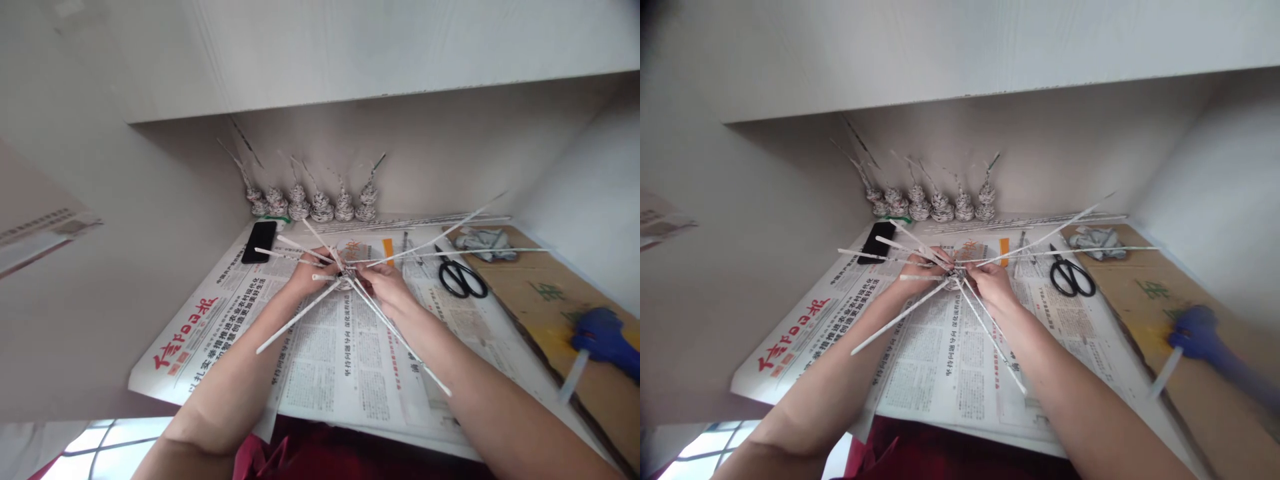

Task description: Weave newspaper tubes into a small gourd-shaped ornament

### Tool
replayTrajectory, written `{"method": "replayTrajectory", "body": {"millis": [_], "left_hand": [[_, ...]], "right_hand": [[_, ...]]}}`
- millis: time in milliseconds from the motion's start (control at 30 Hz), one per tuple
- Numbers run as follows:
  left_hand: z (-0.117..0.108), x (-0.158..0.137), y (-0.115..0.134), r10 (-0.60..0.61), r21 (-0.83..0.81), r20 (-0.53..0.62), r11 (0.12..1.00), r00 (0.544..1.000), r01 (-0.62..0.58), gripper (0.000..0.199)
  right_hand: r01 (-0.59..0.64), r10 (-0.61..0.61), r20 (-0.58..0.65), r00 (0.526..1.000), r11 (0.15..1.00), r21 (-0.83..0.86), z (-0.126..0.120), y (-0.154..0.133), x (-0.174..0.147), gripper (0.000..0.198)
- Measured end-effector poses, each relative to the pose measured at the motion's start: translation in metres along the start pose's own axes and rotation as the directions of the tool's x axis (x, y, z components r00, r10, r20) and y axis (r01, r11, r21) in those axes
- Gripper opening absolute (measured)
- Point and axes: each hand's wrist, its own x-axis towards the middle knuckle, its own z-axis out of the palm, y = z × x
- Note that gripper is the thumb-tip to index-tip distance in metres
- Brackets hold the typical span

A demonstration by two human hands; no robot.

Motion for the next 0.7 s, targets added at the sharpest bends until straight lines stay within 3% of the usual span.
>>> {"method": "replayTrajectory", "body": {"millis": [200,367,500,700], "left_hand": [[-0.001,-0.002,0.011,0.027,0.086,0.072,0.996,0.997,-0.033,0.019],[-0.002,-0.003,0.015,0.031,0.128,0.043,0.991,0.999,-0.036,0.018],[-0.001,-0.003,0.013,0.015,0.132,-0.008,0.991,1.000,-0.014,0.013],[-0.002,-0.003,0.012,0.050,0.151,-0.001,0.987,0.999,-0.049,0.012]], "right_hand": [[-0.128,0.113,0.079,0.990,0.963,0.237,0.005,-0.007,-0.006,0.022],[-0.100,0.084,0.073,0.994,0.965,0.244,0.005,-0.003,-0.004,0.021],[-0.043,0.008,0.148,0.989,0.971,0.234,0.006,0.000,-0.004,0.023],[0.011,-0.050,0.170,0.984,0.976,0.219,0.006,0.000,-0.005,0.030]]}}
